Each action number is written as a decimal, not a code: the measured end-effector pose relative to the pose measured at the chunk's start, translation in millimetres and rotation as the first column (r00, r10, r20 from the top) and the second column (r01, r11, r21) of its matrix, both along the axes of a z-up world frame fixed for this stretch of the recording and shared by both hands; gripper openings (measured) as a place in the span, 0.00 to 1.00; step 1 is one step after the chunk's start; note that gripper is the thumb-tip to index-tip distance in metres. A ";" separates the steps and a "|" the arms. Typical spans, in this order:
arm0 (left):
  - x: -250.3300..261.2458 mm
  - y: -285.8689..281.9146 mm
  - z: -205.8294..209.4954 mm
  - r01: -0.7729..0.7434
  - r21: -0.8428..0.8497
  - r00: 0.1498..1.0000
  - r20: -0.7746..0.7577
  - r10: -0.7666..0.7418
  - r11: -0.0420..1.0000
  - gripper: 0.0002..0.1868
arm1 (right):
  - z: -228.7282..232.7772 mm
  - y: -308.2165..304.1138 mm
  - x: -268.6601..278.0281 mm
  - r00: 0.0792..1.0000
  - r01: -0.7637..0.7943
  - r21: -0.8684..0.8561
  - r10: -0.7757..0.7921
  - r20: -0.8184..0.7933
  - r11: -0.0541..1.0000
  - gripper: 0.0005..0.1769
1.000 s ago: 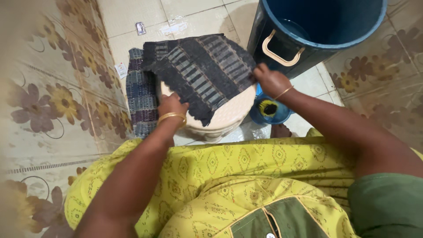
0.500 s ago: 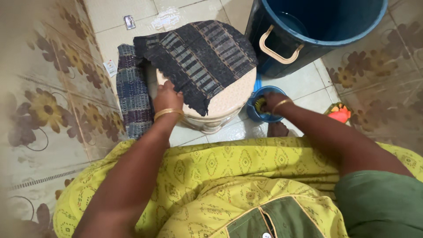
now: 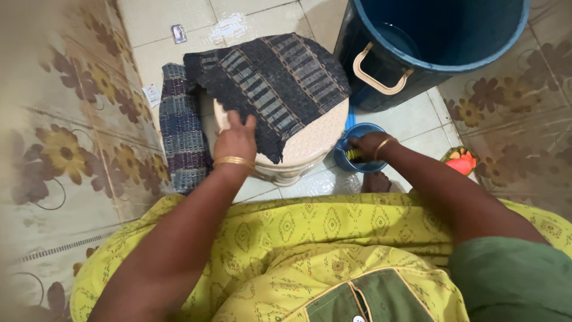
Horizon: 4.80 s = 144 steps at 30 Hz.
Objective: The person scrubs a black and grey patterned mat using a brush, pours water from a blue mug to rinse it, and wrings the mat by hand.
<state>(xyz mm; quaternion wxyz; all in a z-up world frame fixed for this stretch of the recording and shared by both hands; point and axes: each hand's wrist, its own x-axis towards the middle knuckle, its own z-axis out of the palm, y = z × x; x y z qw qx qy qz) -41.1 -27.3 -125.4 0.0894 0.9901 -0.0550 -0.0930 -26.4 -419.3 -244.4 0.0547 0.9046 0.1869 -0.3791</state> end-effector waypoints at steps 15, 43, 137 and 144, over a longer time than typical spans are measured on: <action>-45.6 -61.3 -29.7 0.349 0.292 0.915 -0.313 -0.256 0.891 0.34 | 273.1 105.1 25.2 0.853 -0.207 0.185 0.085 0.516 0.961 0.31; -36.4 -68.1 -36.8 0.271 0.203 0.788 -0.608 -0.096 0.941 0.54 | 144.6 125.3 39.5 0.706 -0.337 0.163 0.134 0.696 0.927 0.28; -19.5 -60.8 6.5 0.504 0.274 0.856 -0.288 -0.430 0.819 0.14 | 161.8 124.4 43.6 0.881 -0.113 0.692 -0.250 0.402 0.713 0.59; 17.8 -70.9 -6.7 0.437 0.051 0.888 0.133 -0.440 0.898 0.31 | 211.6 40.2 25.2 0.878 -0.015 0.409 -0.184 0.442 0.912 0.62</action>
